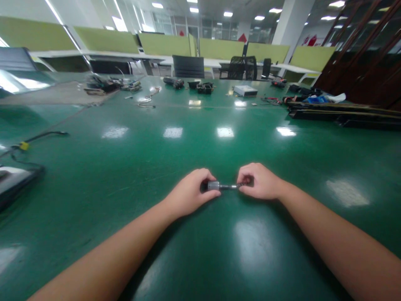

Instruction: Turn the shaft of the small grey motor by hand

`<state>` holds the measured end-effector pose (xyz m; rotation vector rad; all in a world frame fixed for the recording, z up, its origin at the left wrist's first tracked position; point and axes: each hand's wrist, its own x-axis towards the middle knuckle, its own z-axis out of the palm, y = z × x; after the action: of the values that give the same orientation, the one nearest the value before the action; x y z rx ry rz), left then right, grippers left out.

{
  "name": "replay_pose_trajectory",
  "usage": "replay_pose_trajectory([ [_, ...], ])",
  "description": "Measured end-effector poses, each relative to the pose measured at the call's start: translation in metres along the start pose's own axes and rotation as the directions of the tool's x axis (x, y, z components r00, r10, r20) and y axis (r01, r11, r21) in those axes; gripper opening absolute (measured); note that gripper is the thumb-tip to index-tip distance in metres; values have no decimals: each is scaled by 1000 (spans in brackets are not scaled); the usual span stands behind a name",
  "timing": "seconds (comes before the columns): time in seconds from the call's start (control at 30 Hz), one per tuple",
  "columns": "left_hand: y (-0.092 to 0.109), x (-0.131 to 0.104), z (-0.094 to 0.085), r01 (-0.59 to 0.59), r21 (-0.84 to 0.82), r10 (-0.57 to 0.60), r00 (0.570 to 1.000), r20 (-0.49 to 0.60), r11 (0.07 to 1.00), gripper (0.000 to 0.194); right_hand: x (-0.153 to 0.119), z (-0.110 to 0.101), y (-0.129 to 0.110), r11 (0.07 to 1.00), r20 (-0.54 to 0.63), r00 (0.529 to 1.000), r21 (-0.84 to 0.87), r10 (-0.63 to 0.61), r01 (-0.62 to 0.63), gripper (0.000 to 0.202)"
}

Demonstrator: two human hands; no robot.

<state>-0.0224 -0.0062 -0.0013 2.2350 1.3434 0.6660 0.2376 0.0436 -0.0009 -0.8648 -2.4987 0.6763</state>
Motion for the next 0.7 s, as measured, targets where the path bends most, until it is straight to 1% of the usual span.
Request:
replay_pose_trajectory([
  [0.27, 0, -1, -1, -7, 1, 7, 1000, 10, 1000, 28, 1, 2, -1, 1000, 9, 1000, 12, -14, 14, 3],
  [0.37, -1, 0, 0, -5, 1, 5, 1000, 6, 1000, 28, 3, 9, -8, 999, -17, 1000, 30, -13, 13, 3],
  [0.47, -1, 1, 1, 0, 7, 0, 1000, -3, 1000, 27, 7, 21, -18, 1000, -76, 997, -2, -16, 16, 9],
  [0.53, -1, 2, 1, -3, 5, 3, 1000, -4, 1000, 26, 9, 27, -24, 1000, -82, 996, -14, -23, 22, 14],
  [0.6, -1, 2, 1, -4, -2, 4, 1000, -2, 1000, 26, 10, 31, -25, 1000, -96, 995, 1, 7, -7, 17],
  [0.7, -1, 3, 2, -1, -4, 1, 1000, 5, 1000, 26, 9, 32, -22, 999, -109, 993, 20, 34, -32, 15],
])
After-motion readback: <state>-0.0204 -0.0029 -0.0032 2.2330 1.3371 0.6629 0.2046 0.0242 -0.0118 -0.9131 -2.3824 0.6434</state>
